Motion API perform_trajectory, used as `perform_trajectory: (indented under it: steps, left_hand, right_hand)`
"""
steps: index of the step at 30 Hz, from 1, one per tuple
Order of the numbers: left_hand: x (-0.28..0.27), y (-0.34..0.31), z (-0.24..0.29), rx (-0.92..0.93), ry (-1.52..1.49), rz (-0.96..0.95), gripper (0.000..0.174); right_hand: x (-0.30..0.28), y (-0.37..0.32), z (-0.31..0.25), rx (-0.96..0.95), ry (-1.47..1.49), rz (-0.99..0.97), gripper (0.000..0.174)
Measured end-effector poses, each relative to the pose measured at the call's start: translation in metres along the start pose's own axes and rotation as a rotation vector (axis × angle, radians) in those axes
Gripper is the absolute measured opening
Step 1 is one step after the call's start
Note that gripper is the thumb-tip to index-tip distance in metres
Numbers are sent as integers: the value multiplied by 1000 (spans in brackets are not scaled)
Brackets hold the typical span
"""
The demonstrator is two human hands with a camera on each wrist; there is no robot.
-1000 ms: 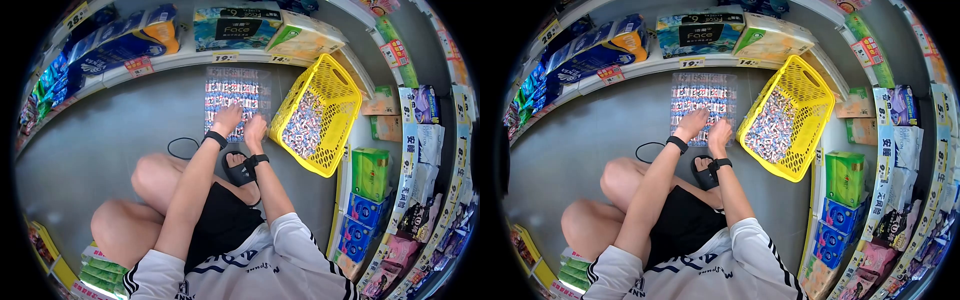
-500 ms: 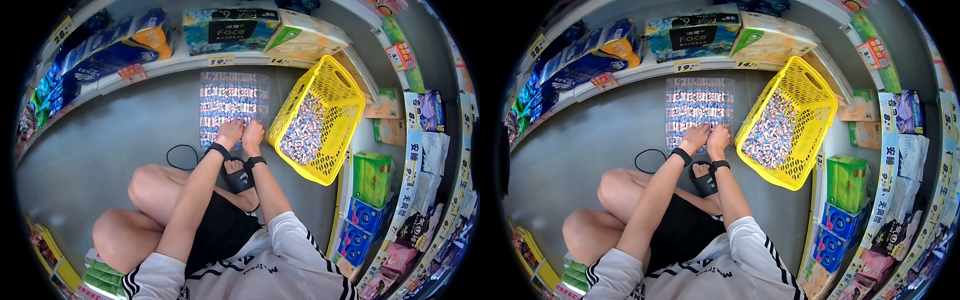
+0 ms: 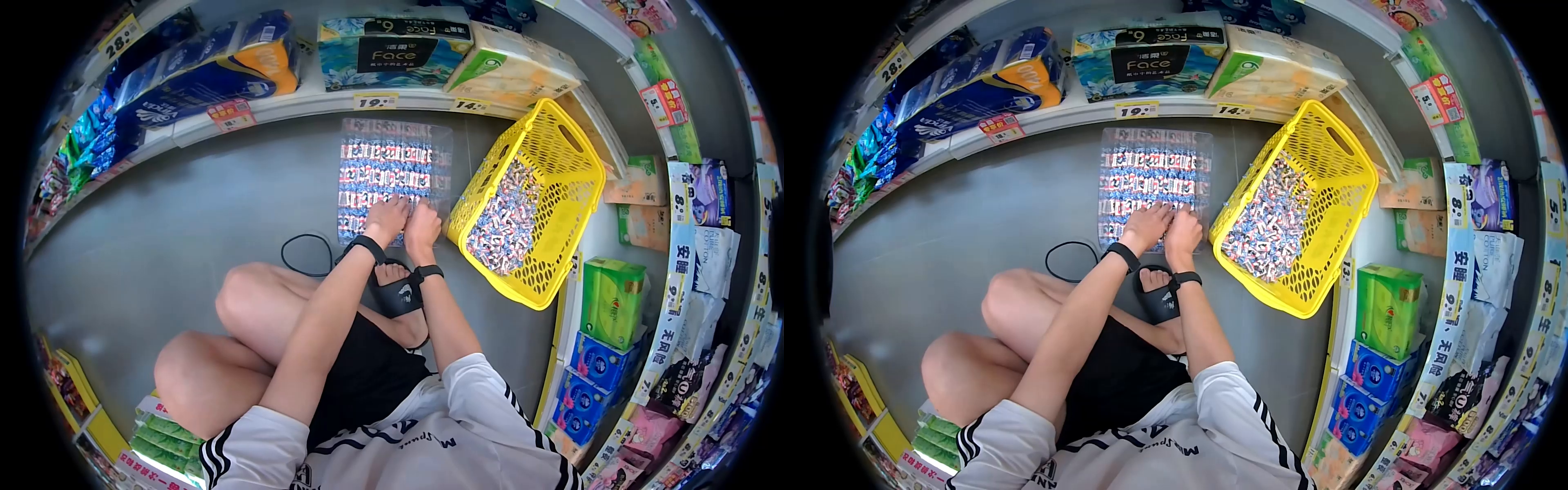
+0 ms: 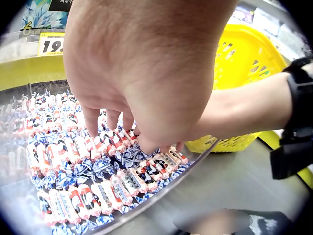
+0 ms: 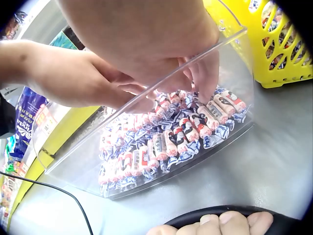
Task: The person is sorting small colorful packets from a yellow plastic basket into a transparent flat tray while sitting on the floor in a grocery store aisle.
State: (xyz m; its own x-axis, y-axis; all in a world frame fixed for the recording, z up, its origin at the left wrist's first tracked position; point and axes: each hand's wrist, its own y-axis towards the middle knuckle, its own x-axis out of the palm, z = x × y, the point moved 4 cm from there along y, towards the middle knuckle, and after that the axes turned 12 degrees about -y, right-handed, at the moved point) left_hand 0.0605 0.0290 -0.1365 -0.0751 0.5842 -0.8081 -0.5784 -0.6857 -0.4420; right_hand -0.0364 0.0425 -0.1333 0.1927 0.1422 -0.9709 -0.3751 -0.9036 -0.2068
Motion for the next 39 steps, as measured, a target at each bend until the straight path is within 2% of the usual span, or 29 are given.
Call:
perform_trajectory:
  steps: [2,3,9,12,17,21,23,26,30,34,36,38,39]
  left_hand:
    - [1,-2,2,7,9,-7,56]
    - [5,-1,1,3,-3,0,51]
    - [14,3,1,34,75,48,47]
    - [16,4,1,-1,32,5,46]
    - [28,9,-2,33,40,131,44]
    - [5,-4,3,117,93,199,37]
    - [-4,-7,3,186,99,285,26]
    - [-19,-11,8,202,91,295,19]
    - [-43,-18,18,228,80,300,17]
    - [-69,-24,19,240,81,352,27]
    - [-84,-26,20,302,-32,519,27]
    - [-106,-37,29,309,-11,535,27]
    - [-115,-40,33,349,-20,579,27]
  right_hand:
    - [0,-4,3,-72,1,61,17]
    - [2,-3,6,-65,-1,65,17]
    - [9,0,10,-80,40,19,22]
    - [6,-4,7,-104,-5,65,14]
    - [13,-2,9,-80,-14,107,19]
    - [1,-7,6,-75,6,77,23]
    - [0,-8,6,-81,25,65,25]
    - [-10,-13,4,-134,39,79,27]
    - [-31,-24,2,-90,132,107,32]
    - [-50,-34,0,-154,103,29,42]
    - [-57,-39,1,-175,107,9,44]
    - [-65,-46,1,-366,176,108,42]
    - [-81,-54,-1,-345,206,116,37]
